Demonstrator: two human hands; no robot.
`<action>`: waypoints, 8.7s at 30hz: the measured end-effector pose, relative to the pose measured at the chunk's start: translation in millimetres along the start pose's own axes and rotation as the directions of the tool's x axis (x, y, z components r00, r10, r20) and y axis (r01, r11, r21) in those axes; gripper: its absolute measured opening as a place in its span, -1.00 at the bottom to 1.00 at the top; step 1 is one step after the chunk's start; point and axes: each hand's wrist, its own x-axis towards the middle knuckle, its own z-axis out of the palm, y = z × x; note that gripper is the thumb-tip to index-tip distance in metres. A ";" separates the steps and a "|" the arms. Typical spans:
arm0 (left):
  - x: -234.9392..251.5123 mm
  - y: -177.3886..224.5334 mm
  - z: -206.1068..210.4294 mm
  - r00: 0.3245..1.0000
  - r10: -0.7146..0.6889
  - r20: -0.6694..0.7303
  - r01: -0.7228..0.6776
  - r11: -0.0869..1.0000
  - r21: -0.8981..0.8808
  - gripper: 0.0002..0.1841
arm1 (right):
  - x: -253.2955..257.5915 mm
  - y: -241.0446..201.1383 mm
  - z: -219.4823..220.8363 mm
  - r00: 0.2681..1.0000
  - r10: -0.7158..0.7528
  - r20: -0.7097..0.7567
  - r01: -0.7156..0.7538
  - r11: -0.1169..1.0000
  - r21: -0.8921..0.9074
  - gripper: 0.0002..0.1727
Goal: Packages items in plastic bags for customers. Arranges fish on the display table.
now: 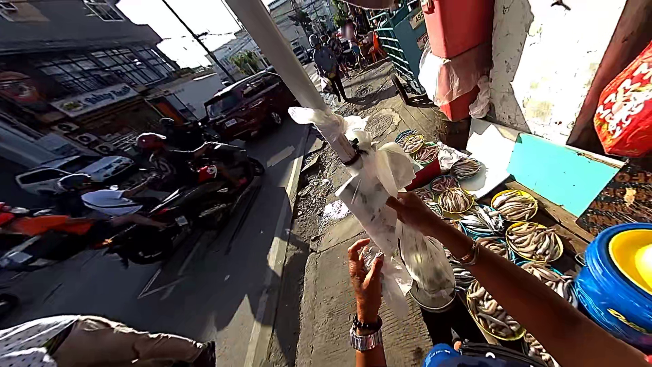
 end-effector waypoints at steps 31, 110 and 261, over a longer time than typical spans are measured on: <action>-45.8 22.9 108.8 0.850 -0.456 0.265 0.411 0.887 0.210 -0.76 | -199.8 138.2 -84.8 0.894 -0.100 -0.436 -0.092 0.913 -0.398 -0.66; -192.7 -64.4 -12.9 0.389 -0.917 0.086 0.901 0.398 0.173 -0.74 | -164.9 151.7 3.2 0.945 -0.067 0.320 -0.072 0.912 0.404 -0.58; -222.2 -87.1 209.0 -0.002 -0.728 0.686 0.666 0.511 0.544 -0.82 | -462.9 194.7 -107.3 0.461 0.316 -0.829 -0.672 0.735 -0.093 -0.51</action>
